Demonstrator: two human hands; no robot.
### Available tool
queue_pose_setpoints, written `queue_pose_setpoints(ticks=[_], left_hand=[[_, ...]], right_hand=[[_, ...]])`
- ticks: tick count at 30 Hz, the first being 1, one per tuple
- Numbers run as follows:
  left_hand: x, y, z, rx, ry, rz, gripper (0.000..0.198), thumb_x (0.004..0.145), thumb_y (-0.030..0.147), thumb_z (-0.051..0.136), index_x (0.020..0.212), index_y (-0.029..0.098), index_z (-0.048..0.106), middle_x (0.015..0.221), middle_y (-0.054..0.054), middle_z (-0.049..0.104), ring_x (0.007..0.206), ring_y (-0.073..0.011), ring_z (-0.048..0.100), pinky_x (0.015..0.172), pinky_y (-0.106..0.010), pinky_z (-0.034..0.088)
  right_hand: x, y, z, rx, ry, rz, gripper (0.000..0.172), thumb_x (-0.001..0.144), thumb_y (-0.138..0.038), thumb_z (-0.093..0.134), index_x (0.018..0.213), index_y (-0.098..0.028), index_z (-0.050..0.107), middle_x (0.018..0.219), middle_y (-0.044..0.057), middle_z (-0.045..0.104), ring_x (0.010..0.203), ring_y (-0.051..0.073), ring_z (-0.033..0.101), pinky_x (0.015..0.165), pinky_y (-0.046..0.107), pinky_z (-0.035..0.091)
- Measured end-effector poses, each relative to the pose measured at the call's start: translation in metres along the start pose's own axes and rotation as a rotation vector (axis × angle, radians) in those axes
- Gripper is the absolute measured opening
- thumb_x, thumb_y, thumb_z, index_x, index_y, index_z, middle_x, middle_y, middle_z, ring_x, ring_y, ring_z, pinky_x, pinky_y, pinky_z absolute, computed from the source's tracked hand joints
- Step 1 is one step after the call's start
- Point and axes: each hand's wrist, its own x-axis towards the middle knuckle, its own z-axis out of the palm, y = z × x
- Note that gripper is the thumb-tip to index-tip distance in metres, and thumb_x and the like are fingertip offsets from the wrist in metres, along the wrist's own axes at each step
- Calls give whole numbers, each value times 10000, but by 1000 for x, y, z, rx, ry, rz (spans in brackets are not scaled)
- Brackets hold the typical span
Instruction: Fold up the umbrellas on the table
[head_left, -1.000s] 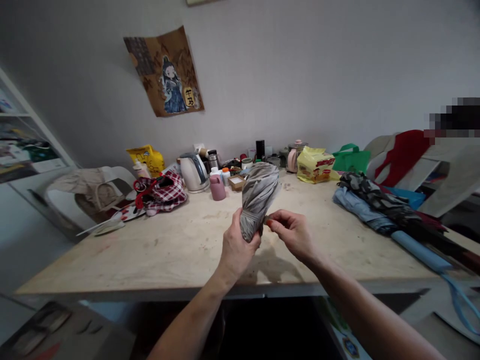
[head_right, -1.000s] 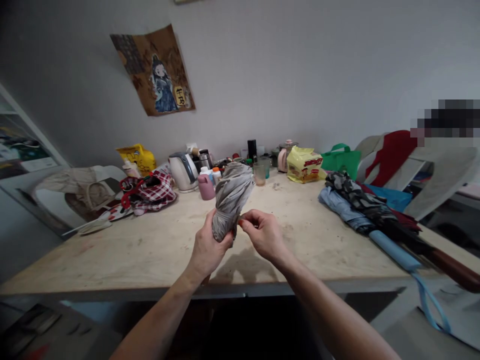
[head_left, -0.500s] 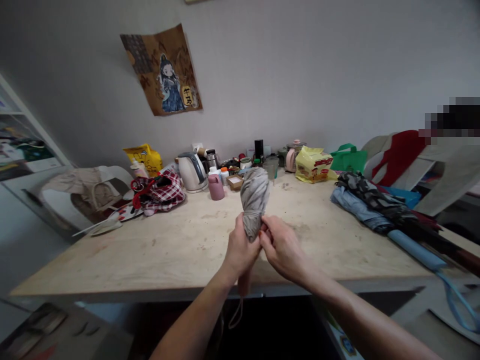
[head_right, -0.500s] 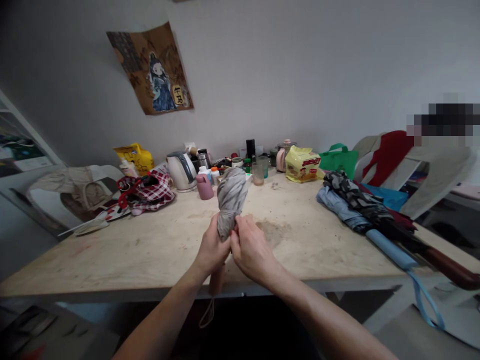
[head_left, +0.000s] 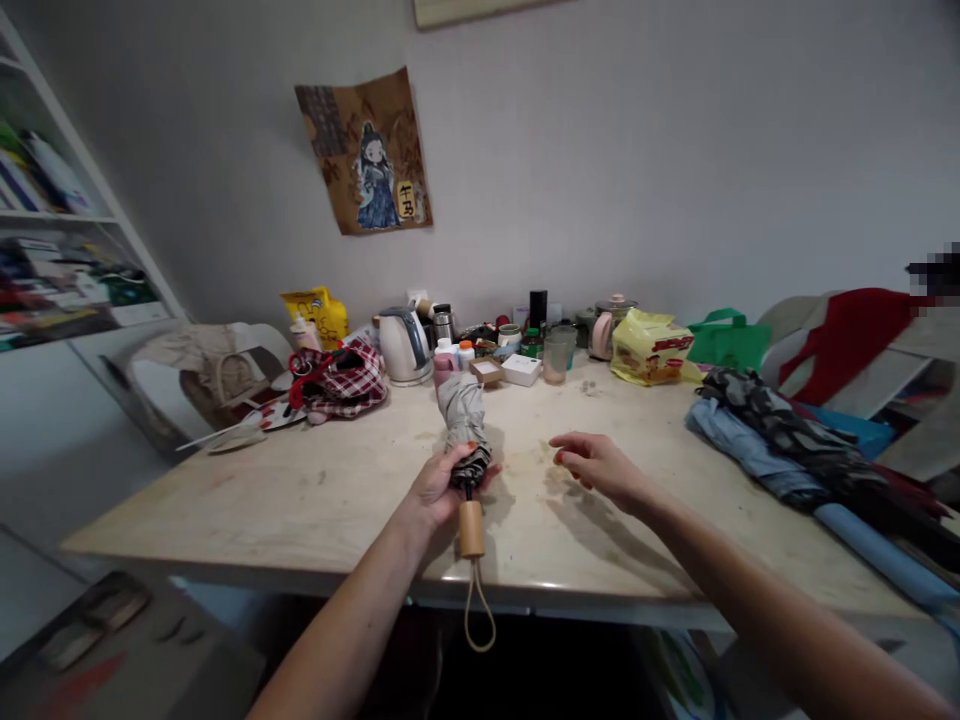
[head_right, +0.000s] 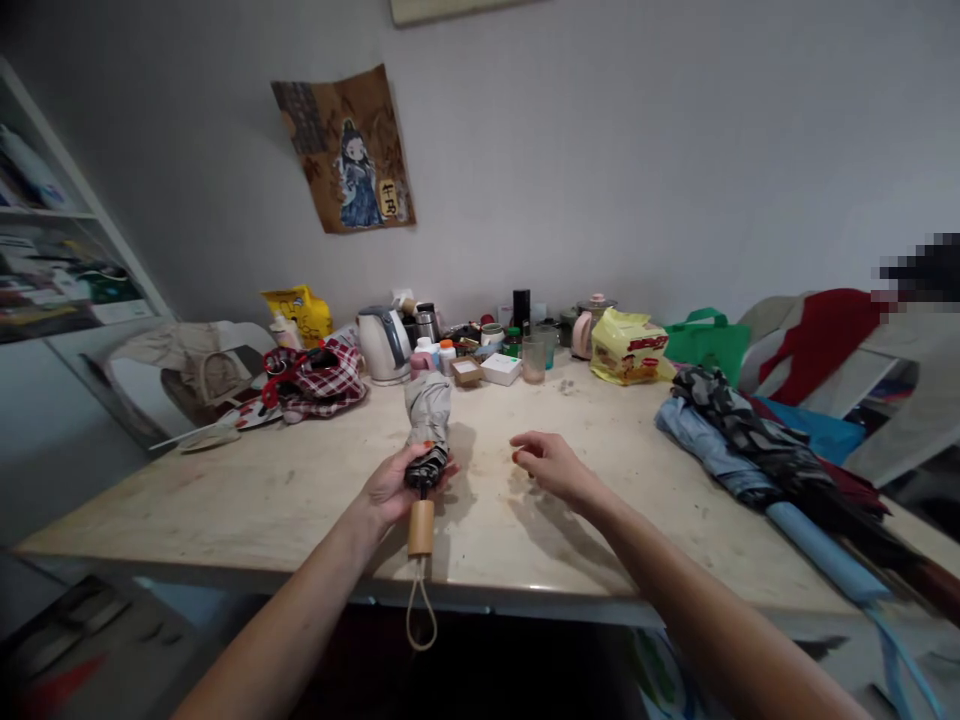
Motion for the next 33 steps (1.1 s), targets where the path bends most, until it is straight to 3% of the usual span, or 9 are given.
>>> queue_pose_setpoints(ticks=[5,8,11,15,18,22,24,29,33], left_hand=[[7,3,1,-22,-29,-13,221,740,204,689,929,128,604,839,-98,716,731,-243,705,688,-373,564],[22,3,10,16,5,85,165,741,193,693,864,121,609,737,-56,676,587,-154,619,601,-298,524],[34,-3,28,50,0,215,284,676,160,758,909,142,598,746,-22,656,609,-128,596,606,-252,492],[44,-8,48,143,-76,343,663,610,95,791,1211,230,543,1018,-44,676,856,-160,638,776,-273,491],[55,-5,50,235,-15,376,492,655,180,808,1107,200,614,1127,-74,639,958,-162,605,797,-250,461],[74,1,43,71,103,261,299,791,399,727,950,178,604,1106,-85,607,913,-160,599,749,-262,477],[77,2,41,-53,33,245,349,832,483,667,996,183,596,1174,-102,599,971,-182,606,798,-297,497],[69,1,34,-124,-338,255,472,810,536,673,1104,170,621,1180,-105,638,1009,-209,617,868,-332,495],[65,-10,30,-41,-282,235,465,725,482,769,1014,141,640,934,-72,685,756,-176,609,699,-302,487]], right_hand=[[18,-11,14,112,-215,74,282,739,-330,689,935,-128,697,744,21,652,536,68,468,452,182,333],[22,-14,28,255,-369,107,396,748,-465,729,968,-142,669,838,48,674,644,80,563,533,177,414],[17,-13,48,465,-499,140,536,699,-525,773,1072,-182,596,875,43,673,711,116,633,591,218,480],[10,-9,63,641,-339,108,494,619,-368,817,956,-192,502,666,-36,608,513,92,557,471,203,417],[12,-5,52,723,-215,101,441,591,-245,767,906,-201,462,551,-102,500,400,42,403,399,168,307],[12,-4,34,859,-257,91,468,589,-198,749,945,-220,448,537,-120,445,388,35,357,398,163,251],[9,-4,34,886,-280,72,455,608,-192,744,947,-228,442,558,-108,462,391,38,363,398,169,241],[-2,2,48,995,-475,104,379,649,-228,723,850,-239,402,597,-88,478,409,37,363,412,172,241],[2,9,54,786,-556,143,327,636,-260,709,884,-211,501,645,-18,594,556,120,548,496,218,383]])
